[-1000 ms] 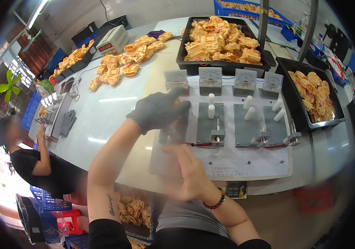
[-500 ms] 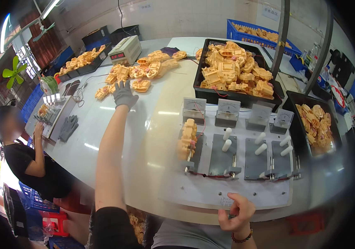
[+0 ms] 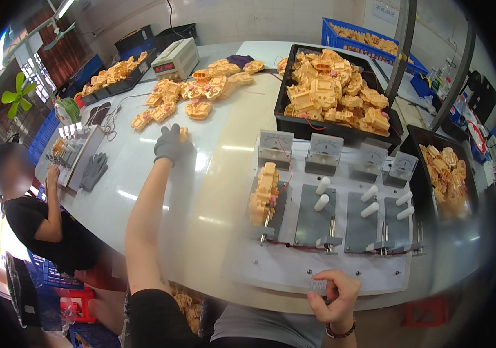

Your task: Testing toy car components on a specialized electrical testing jig in a factory setting.

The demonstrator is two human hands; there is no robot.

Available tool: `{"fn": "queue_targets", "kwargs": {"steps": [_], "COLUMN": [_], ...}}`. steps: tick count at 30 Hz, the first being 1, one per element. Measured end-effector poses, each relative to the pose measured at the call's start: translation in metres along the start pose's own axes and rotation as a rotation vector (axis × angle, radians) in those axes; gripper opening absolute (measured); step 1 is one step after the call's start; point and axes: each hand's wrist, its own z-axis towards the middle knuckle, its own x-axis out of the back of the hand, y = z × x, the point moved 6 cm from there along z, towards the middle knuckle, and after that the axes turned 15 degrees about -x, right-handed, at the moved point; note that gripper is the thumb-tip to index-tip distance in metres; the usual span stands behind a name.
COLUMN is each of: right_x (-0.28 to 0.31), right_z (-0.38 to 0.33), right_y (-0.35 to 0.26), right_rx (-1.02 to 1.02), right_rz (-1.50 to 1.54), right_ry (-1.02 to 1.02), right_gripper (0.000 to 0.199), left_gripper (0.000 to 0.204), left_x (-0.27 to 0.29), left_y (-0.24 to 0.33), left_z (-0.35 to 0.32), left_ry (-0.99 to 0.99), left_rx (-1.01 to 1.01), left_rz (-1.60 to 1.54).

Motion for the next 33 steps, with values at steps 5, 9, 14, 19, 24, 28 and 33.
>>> {"fn": "queue_targets", "kwargs": {"steps": [5, 9, 14, 19, 24, 28, 33], "right_x": [0.006, -0.006, 0.000, 0.002, 0.004, 0.004, 0.006], "right_z": [0.000, 0.006, 0.018, 0.025, 0.018, 0.019, 0.018], "right_y": [0.008, 0.009, -0.016, -0.024, -0.026, -0.024, -0.025], "right_rx": [-0.041, -0.147, 0.041, 0.167, 0.334, 0.353, 0.362], "right_rz": [0.242, 0.603, 0.237, 0.160, 0.128, 0.166, 0.171], "right_ry": [0.132, 0.020, 0.224, 0.213, 0.261, 0.270, 0.279], "right_gripper": [0.042, 0.063, 0.063, 0.039, 0.034, 0.036, 0.035], "left_gripper": [0.063, 0.058, 0.061, 0.069, 0.066, 0.061, 0.071], "left_x": [0.013, 0.058, 0.092, 0.095, 0.094, 0.104, 0.131], "left_y": [0.009, 0.043, 0.105, 0.120, 0.170, 0.212, 0.257], "left_z": [-0.095, -0.145, -0.205, -0.215, -0.204, -0.186, -0.161], "left_ry": [-0.136, -0.075, -0.467, 0.021, -0.381, -0.589, 0.184], "left_rx": [0.173, 0.050, -0.227, -0.204, 0.031, -0.611, -1.136], "left_rz": [-0.824, -1.862, -2.327, -1.465, -2.222, -1.967, -0.795]}}
